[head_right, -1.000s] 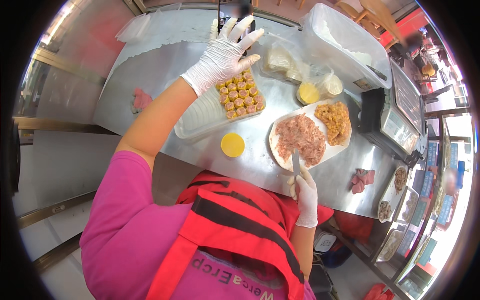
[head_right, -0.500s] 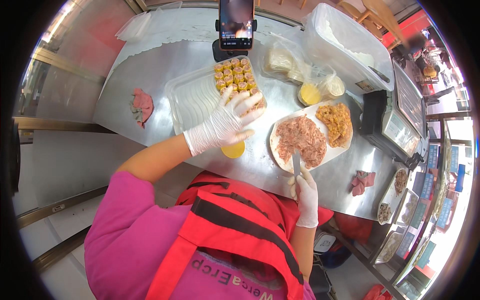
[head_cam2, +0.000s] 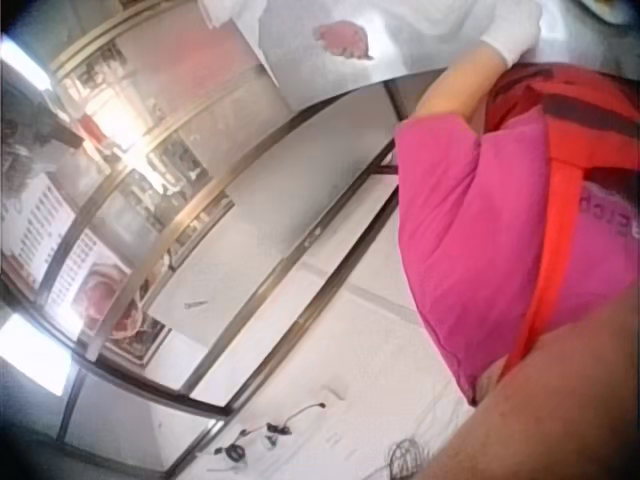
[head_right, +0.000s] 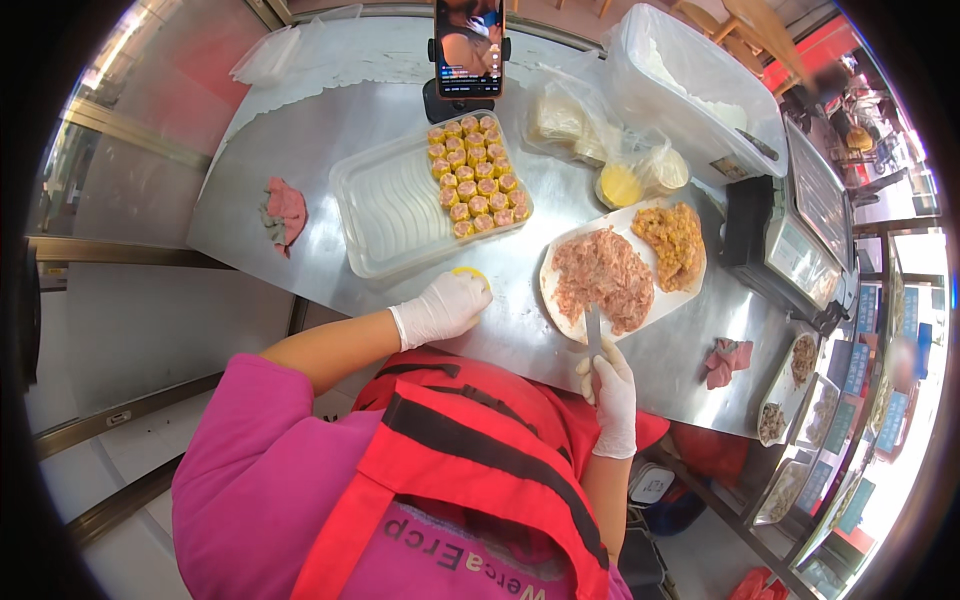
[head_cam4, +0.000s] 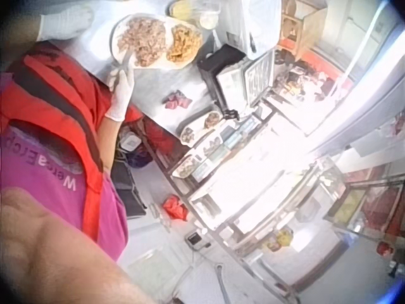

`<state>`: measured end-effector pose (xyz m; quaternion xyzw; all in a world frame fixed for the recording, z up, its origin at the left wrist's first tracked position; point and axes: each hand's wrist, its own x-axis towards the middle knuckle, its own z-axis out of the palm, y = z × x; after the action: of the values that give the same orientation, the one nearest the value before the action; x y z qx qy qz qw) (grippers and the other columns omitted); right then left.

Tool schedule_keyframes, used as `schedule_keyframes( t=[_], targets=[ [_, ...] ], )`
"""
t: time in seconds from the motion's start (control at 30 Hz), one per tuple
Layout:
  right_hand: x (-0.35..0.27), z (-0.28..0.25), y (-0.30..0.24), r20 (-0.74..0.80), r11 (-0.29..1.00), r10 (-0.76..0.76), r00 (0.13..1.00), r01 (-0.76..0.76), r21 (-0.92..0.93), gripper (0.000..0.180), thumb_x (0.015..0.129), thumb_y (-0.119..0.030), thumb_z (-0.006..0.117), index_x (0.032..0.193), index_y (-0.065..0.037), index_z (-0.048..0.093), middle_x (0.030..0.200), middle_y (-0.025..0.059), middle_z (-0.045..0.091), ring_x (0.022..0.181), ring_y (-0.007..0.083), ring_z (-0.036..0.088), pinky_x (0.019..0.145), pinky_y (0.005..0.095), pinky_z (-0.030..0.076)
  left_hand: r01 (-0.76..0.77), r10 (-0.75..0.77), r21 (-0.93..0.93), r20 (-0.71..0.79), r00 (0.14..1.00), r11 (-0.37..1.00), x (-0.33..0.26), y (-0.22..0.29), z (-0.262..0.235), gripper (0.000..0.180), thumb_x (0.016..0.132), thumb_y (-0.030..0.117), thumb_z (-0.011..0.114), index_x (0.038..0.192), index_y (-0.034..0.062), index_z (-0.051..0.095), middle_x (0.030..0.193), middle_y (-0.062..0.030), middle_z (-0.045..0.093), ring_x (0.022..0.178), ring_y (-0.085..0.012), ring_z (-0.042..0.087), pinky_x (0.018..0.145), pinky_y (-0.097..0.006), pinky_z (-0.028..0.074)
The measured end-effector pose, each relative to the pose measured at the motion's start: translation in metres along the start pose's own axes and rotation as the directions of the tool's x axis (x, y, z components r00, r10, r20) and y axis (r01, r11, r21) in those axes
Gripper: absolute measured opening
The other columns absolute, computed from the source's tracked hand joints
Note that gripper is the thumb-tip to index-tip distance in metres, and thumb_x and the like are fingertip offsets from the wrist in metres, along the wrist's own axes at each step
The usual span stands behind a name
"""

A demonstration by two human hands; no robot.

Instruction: The person scoops ground meat onto small yellow wrappers and places them into a tray. The person repeats this process multiple times, arranging the filled wrappers in rows.

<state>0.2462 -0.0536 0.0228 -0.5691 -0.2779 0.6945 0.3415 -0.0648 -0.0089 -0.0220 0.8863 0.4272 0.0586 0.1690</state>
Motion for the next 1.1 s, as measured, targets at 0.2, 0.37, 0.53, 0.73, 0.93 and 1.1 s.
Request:
schedule_keyframes(
  t=[0.2,0.37,0.53,0.73,0.93,1.1],
  targets=[
    [0.000,0.005,-0.004,-0.027,1.000,-0.013,1.000,0.013,-0.002,0.044,0.094,-0.008,0.040,0.137,0.001,0.039,0.077,0.0104,0.061,0.042,0.0120,0.043,0.037,0.0220,0.033,0.009,-0.009,-0.102,-0.006,1.000,0.995,0.000,-0.001,-0.009,0.015,0.073,0.017,0.062,0.082,0.0051,0.059,0.086,-0.0128,0.059,0.083,-0.0314,0.060,0.069,-0.042,0.050],
    [0.000,0.007,-0.005,-0.002,1.000,-0.016,1.000,0.016,-0.010,0.043,0.094,-0.008,0.040,0.136,0.001,0.040,0.077,0.0103,0.060,0.042,0.0119,0.042,0.037,0.0220,0.033,0.011,-0.009,-0.051,0.031,0.999,0.999,0.002,-0.004,-0.008,0.012,0.074,0.015,0.060,0.081,0.0053,0.060,0.087,-0.0138,0.060,0.084,-0.0324,0.061,0.070,-0.042,0.051],
    [-0.001,0.006,-0.005,0.002,1.000,-0.020,1.000,0.020,-0.006,0.043,0.094,-0.007,0.040,0.136,0.000,0.041,0.076,0.0104,0.061,0.042,0.0119,0.042,0.036,0.0218,0.032,-0.016,0.015,0.009,0.054,0.998,1.000,0.001,-0.001,-0.012,0.010,0.074,0.012,0.056,0.080,0.0040,0.061,0.084,-0.0145,0.061,0.080,-0.0318,0.062,0.068,-0.041,0.051],
    [-0.001,0.004,-0.003,0.002,1.000,-0.022,1.000,0.022,-0.003,0.043,0.095,-0.007,0.040,0.137,0.002,0.038,0.076,0.0083,0.059,0.044,0.0102,0.044,0.035,0.0206,0.032,-0.018,0.013,0.058,0.081,0.997,0.998,0.002,0.004,-0.013,0.011,0.073,0.009,0.055,0.076,0.0033,0.063,0.081,-0.0145,0.062,0.077,-0.0304,0.064,0.066,-0.039,0.052],
    [0.000,0.006,-0.006,0.013,1.000,-0.023,1.000,0.023,-0.007,0.041,0.094,-0.006,0.040,0.135,-0.001,0.042,0.076,0.0099,0.060,0.042,0.0120,0.043,0.036,0.0217,0.033,-0.032,0.010,0.148,0.147,0.989,0.988,0.008,0.016,-0.020,0.012,0.070,0.008,0.057,0.073,0.0016,0.066,0.076,-0.0160,0.063,0.070,-0.0306,0.065,0.061,-0.040,0.053],
    [0.001,0.005,-0.002,-0.013,1.000,-0.017,1.000,0.017,0.010,0.042,0.094,-0.006,0.040,0.135,-0.001,0.042,0.076,0.0098,0.060,0.042,0.0121,0.043,0.036,0.0218,0.033,0.002,-0.020,0.088,0.201,0.979,0.996,0.012,0.024,-0.020,0.012,0.071,0.007,0.058,0.074,0.0017,0.068,0.075,-0.0173,0.065,0.071,-0.0312,0.067,0.060,-0.041,0.054]
  ],
)
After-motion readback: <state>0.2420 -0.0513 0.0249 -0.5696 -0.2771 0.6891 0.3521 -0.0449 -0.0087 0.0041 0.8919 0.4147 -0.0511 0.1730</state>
